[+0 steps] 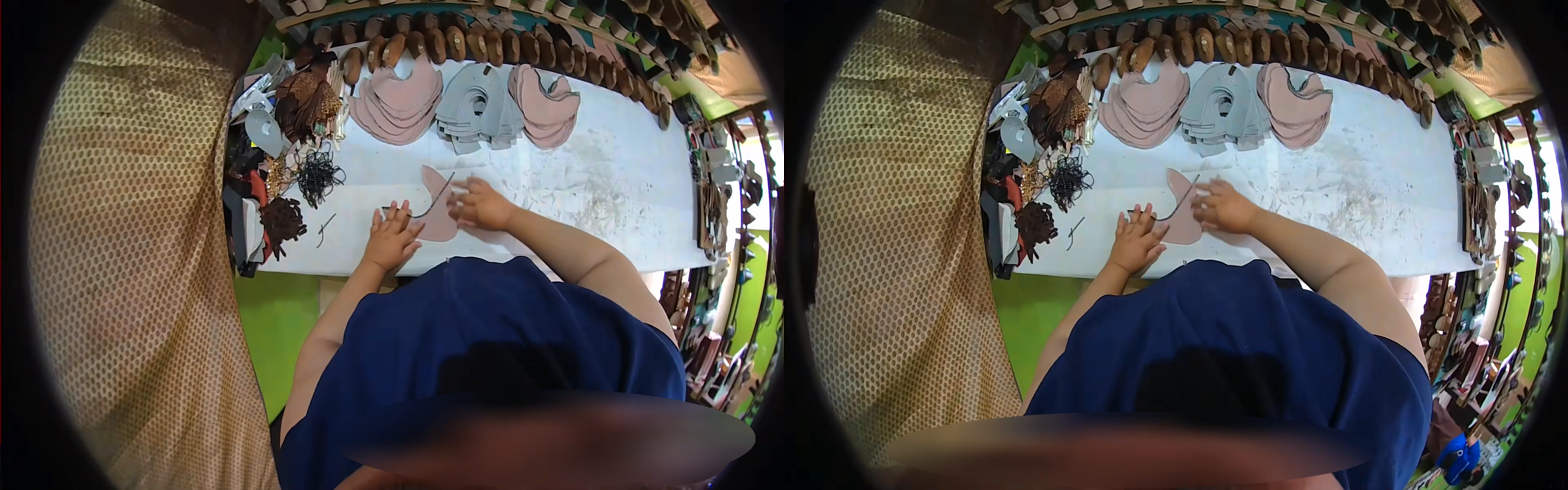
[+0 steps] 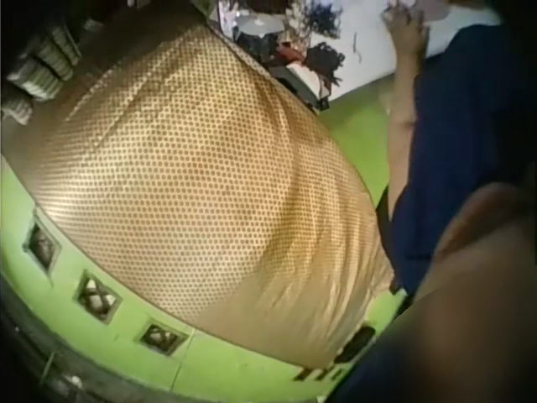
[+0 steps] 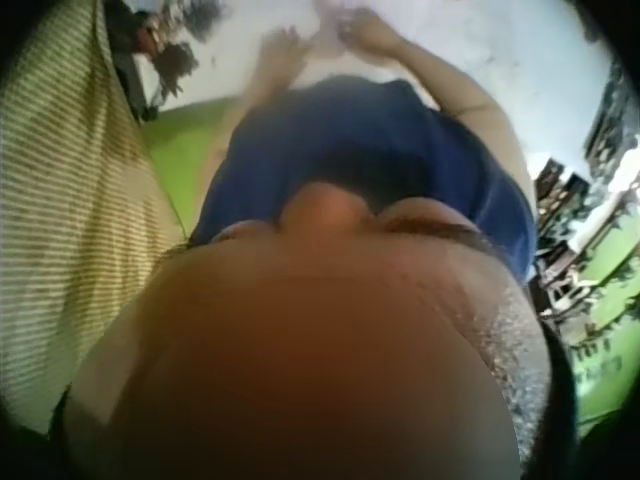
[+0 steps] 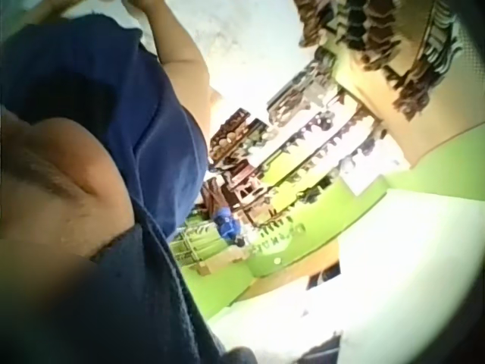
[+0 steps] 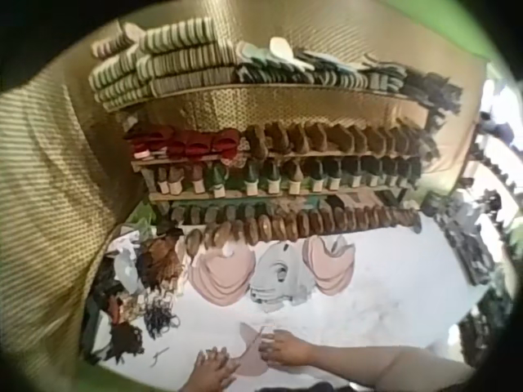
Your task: Organizing and preparing shoe upper components on a manufacturing workbench.
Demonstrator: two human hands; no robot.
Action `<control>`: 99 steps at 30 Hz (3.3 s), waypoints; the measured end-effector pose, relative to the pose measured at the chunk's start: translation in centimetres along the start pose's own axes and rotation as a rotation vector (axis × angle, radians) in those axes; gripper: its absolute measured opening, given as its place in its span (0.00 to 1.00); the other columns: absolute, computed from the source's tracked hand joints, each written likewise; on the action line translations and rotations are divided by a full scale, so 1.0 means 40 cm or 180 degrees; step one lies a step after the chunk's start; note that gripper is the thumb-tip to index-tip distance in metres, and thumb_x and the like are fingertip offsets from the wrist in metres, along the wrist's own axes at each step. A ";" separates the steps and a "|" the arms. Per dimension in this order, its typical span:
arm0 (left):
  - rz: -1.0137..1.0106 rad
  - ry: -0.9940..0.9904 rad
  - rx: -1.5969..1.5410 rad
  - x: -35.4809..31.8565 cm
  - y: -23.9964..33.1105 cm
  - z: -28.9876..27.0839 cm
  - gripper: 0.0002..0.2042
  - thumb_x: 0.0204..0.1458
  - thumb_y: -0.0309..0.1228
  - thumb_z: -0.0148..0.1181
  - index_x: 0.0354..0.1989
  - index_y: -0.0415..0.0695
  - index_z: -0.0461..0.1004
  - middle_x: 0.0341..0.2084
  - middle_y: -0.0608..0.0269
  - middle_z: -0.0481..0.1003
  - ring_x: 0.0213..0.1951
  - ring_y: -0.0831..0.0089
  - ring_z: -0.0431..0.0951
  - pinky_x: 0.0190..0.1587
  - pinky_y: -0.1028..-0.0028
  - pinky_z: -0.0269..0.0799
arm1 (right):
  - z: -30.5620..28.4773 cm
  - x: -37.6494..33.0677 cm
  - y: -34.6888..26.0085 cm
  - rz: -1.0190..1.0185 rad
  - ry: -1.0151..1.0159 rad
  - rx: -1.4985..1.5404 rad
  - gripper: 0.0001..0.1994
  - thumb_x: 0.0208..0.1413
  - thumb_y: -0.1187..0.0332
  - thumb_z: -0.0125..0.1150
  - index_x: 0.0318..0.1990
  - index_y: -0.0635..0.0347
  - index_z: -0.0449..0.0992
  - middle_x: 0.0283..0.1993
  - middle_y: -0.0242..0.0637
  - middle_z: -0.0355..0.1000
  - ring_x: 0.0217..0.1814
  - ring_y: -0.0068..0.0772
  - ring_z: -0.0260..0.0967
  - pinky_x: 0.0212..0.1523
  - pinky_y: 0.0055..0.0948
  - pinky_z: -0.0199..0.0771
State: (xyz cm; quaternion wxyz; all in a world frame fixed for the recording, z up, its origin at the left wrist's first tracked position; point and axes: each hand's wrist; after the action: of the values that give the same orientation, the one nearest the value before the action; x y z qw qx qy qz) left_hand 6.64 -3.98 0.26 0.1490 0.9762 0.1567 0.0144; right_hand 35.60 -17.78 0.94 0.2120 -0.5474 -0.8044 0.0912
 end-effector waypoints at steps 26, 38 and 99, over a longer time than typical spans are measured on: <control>0.0392 0.0185 0.0010 -0.102 -0.245 -0.080 0.07 0.52 0.35 0.62 0.38 0.53 0.79 0.61 0.64 0.70 0.68 0.60 0.63 0.69 0.36 0.41 | 0.215 0.131 -0.359 0.0998 0.0141 0.0776 0.06 0.49 0.64 0.64 0.33 0.54 0.79 0.38 0.36 0.76 0.47 0.44 0.71 0.58 0.48 0.65; 0.0919 -0.0666 0.0152 -0.064 -0.091 -0.044 0.41 0.56 0.55 0.56 0.73 0.44 0.52 0.74 0.56 0.51 0.74 0.57 0.51 0.72 0.46 0.42 | 0.109 0.035 -0.172 0.1959 0.1034 0.0101 0.09 0.44 0.69 0.70 0.35 0.55 0.84 0.40 0.34 0.80 0.48 0.43 0.74 0.52 0.39 0.73; -0.0071 -0.0749 0.0115 -0.022 0.020 -0.029 0.35 0.55 0.49 0.55 0.72 0.58 0.58 0.75 0.45 0.42 0.75 0.41 0.38 0.68 0.32 0.32 | 0.093 0.212 -0.072 0.0397 0.0234 -0.1091 0.14 0.52 0.69 0.57 0.47 0.57 0.77 0.60 0.34 0.70 0.76 0.42 0.53 0.64 0.44 0.61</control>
State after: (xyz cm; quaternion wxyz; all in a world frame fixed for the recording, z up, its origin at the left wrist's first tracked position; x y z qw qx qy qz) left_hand 5.97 -4.64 1.61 0.1488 0.9719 0.1492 -0.1047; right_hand 28.90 -10.79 0.75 0.1388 -0.6272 -0.7645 -0.0543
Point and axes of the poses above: each hand's wrist, its own x-axis towards the middle knuckle, its own z-axis out of the palm, y = z × x
